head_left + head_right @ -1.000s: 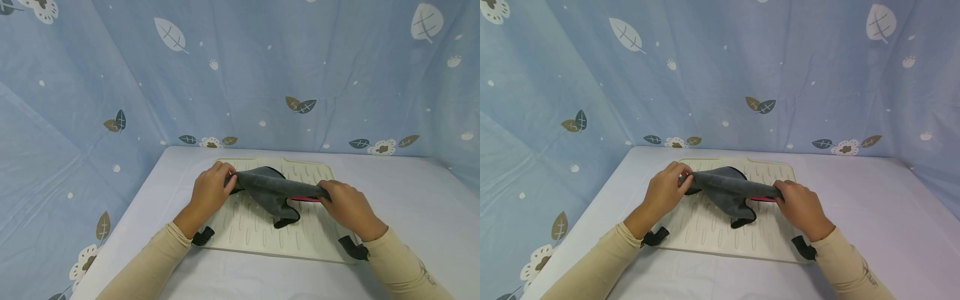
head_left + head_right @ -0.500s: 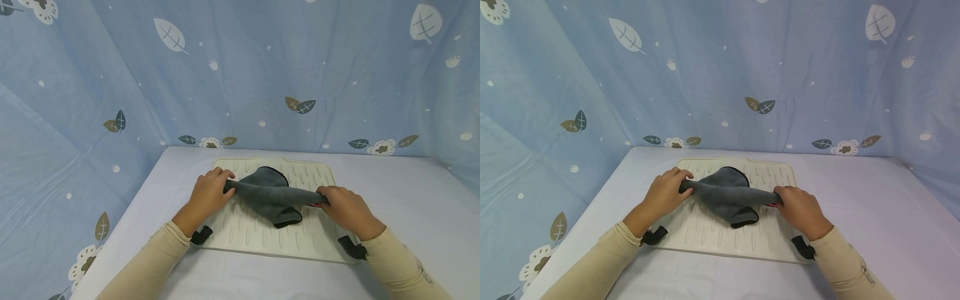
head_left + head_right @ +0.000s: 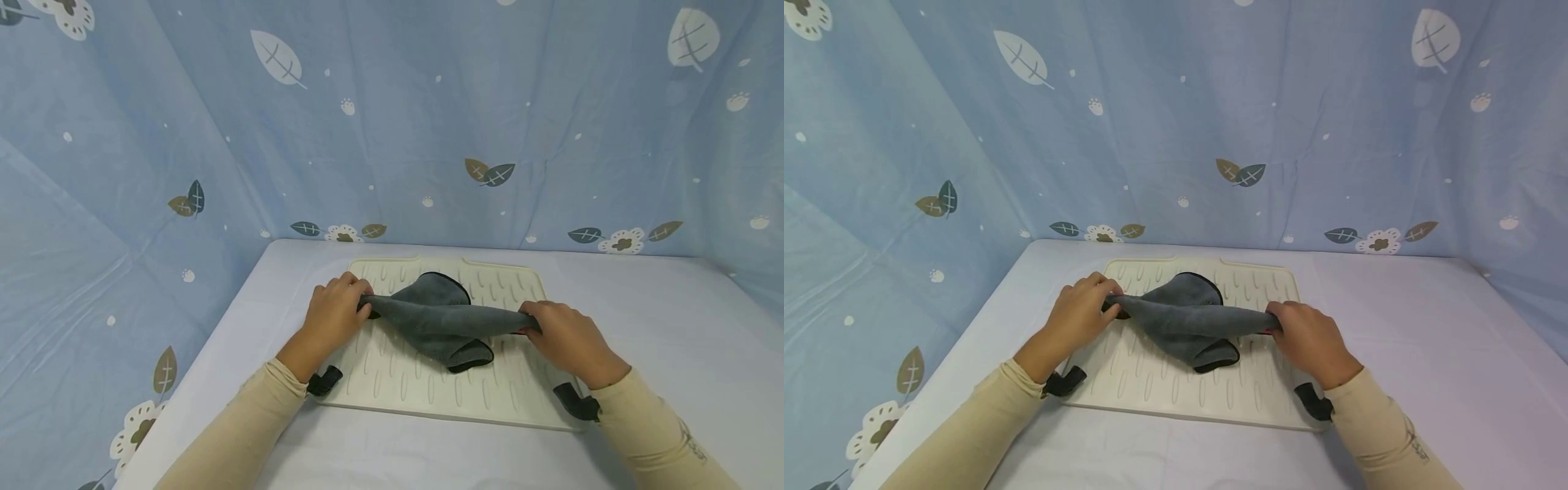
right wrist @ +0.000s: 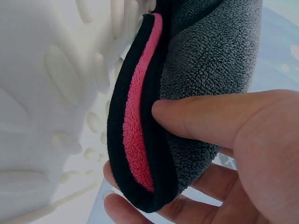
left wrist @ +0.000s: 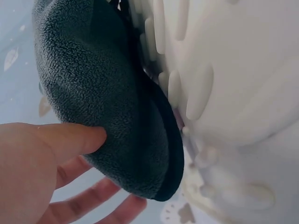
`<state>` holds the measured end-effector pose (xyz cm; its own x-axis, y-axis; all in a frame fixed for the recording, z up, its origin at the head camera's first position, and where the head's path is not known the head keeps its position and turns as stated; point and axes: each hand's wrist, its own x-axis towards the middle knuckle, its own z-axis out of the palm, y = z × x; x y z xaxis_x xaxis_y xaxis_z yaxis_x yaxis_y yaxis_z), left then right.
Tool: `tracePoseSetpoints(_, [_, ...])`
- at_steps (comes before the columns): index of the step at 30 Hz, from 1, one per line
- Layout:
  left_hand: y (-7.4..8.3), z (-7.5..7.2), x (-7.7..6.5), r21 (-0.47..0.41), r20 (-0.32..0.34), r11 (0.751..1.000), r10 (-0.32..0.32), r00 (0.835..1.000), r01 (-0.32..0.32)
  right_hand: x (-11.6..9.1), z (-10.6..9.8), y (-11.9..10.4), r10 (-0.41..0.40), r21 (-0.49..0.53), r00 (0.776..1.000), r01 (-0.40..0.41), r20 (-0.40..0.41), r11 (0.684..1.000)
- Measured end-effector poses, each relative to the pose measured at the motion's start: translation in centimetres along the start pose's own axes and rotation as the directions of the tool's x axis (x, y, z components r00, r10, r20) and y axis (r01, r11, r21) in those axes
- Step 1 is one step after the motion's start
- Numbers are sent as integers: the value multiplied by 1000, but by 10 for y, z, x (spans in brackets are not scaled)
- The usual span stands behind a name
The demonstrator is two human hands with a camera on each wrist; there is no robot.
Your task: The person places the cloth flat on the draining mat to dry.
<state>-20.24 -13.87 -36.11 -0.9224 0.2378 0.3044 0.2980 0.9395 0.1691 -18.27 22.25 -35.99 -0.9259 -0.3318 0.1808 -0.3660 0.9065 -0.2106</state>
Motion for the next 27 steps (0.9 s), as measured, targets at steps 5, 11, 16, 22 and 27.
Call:
tracePoseSetpoints(5, [-3,0,1,-14,-27,1000,-4,1000,4,0,-1,2,7,6,1000,-7,7,1000])
tracePoseSetpoints(11, [-7,0,3,-30,-63,1000,-12,998,10,0,-3,4,13,5,1000,-13,-8,1000])
tracePoseSetpoints(16, [-9,-2,5,-80,-80,997,-24,996,18,0,-4,5,19,3,1000,-19,-23,1000])
tracePoseSetpoints(22, [-10,-7,7,-167,-138,986,-48,989,25,1,-5,5,35,11,999,-35,-39,999])
tracePoseSetpoints(27, [-12,-6,8,-165,-212,986,-25,977,-10,2,-3,6,45,10,998,-45,-32,999])
